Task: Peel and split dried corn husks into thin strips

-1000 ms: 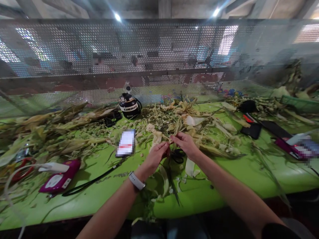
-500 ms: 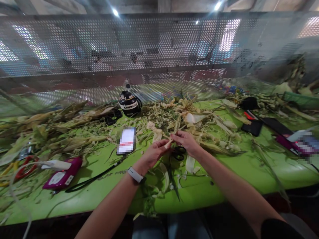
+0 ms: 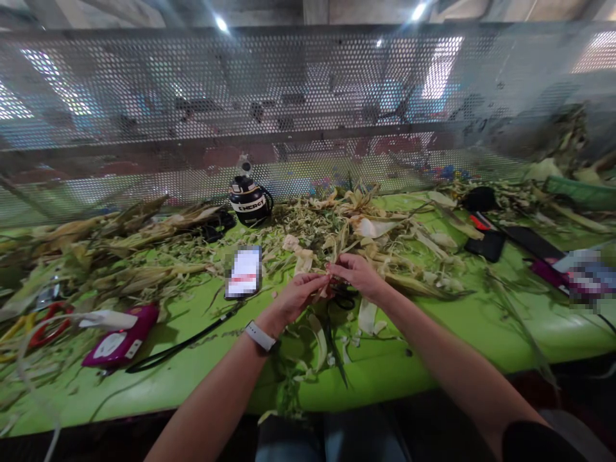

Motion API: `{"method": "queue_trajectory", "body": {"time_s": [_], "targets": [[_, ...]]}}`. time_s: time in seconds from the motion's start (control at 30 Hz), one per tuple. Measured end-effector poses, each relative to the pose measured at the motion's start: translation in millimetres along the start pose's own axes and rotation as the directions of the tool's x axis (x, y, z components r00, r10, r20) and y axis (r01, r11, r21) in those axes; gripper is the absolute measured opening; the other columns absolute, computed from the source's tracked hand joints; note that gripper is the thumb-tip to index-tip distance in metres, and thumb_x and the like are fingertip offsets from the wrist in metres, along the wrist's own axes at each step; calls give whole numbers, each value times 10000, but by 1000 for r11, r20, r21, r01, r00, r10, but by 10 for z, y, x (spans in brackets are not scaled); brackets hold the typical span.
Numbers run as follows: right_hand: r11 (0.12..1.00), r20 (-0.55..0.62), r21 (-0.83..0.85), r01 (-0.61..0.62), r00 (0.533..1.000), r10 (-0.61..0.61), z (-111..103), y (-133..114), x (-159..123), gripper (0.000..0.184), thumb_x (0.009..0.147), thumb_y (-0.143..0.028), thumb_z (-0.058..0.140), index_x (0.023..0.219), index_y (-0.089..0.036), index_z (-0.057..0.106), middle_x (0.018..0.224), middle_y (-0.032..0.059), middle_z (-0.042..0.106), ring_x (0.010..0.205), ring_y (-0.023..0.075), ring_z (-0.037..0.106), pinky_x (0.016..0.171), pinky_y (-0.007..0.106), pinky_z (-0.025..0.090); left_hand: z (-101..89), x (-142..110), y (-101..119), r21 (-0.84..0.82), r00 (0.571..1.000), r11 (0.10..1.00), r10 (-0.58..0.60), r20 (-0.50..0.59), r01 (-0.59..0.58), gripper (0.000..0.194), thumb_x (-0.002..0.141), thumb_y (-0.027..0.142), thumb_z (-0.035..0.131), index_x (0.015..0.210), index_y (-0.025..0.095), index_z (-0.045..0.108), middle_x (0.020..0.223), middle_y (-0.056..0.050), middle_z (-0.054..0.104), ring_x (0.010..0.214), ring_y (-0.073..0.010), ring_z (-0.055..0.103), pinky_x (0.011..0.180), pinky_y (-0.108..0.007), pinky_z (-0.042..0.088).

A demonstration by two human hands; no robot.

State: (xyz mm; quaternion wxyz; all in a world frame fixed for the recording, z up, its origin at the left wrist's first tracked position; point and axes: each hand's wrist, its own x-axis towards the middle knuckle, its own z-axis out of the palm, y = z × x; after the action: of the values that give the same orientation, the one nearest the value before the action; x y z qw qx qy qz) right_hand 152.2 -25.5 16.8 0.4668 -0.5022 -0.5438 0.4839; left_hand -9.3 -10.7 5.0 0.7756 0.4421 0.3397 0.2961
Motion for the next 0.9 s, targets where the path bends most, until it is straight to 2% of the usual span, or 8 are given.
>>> {"method": "queue_trajectory", "body": {"time_s": [0.17,0.3,0.43,0.57,0.77,0.9], "targets": [[997,-24,-73,36,999,-38,-2,27,14,404,641,-532,672,569,-165,519,500,-55,489,476,75,391,453,212,297,19,-1,10,63,999,998,11,51,-14,341,601,400,774,770,117,691,662,-34,667,598,-91,579,611,-201,448],[996,-58,-75,43,997,-48,14,21,21,392,635,-510,681,560,-170,502,503,-53,482,489,80,406,460,212,306,42,-6,-8,82,997,995,54,54,-59,377,591,450,768,775,134,673,656,6,620,568,-66,512,671,-239,478],[999,-43,47,-20,999,22,29,12,1,361,637,-488,681,596,-170,516,517,-54,482,475,79,407,460,216,300,38,9,-28,193,987,968,150,58,-158,410,623,513,719,784,139,676,660,5,600,599,-78,502,679,-240,466],[980,-13,179,-88,996,92,51,19,-16,365,656,-506,652,617,-177,498,501,-60,469,448,76,385,450,219,282,8,41,-39,380,961,885,275,40,-269,429,672,560,652,698,132,662,606,-2,588,577,-93,497,608,-225,436],[995,-151,-32,91,984,-94,88,54,18,383,648,-476,652,521,-182,442,473,-73,387,472,66,327,459,220,253,18,31,-27,331,983,926,181,33,-182,458,630,595,661,684,141,636,598,2,593,556,-109,526,595,-252,476],[996,-182,-2,91,979,-90,102,50,15,380,652,-489,639,535,-188,439,480,-71,389,470,71,340,456,223,270,32,21,-35,257,984,950,179,26,-179,436,614,560,697,717,139,644,637,8,589,572,-89,506,611,-234,470]]}}
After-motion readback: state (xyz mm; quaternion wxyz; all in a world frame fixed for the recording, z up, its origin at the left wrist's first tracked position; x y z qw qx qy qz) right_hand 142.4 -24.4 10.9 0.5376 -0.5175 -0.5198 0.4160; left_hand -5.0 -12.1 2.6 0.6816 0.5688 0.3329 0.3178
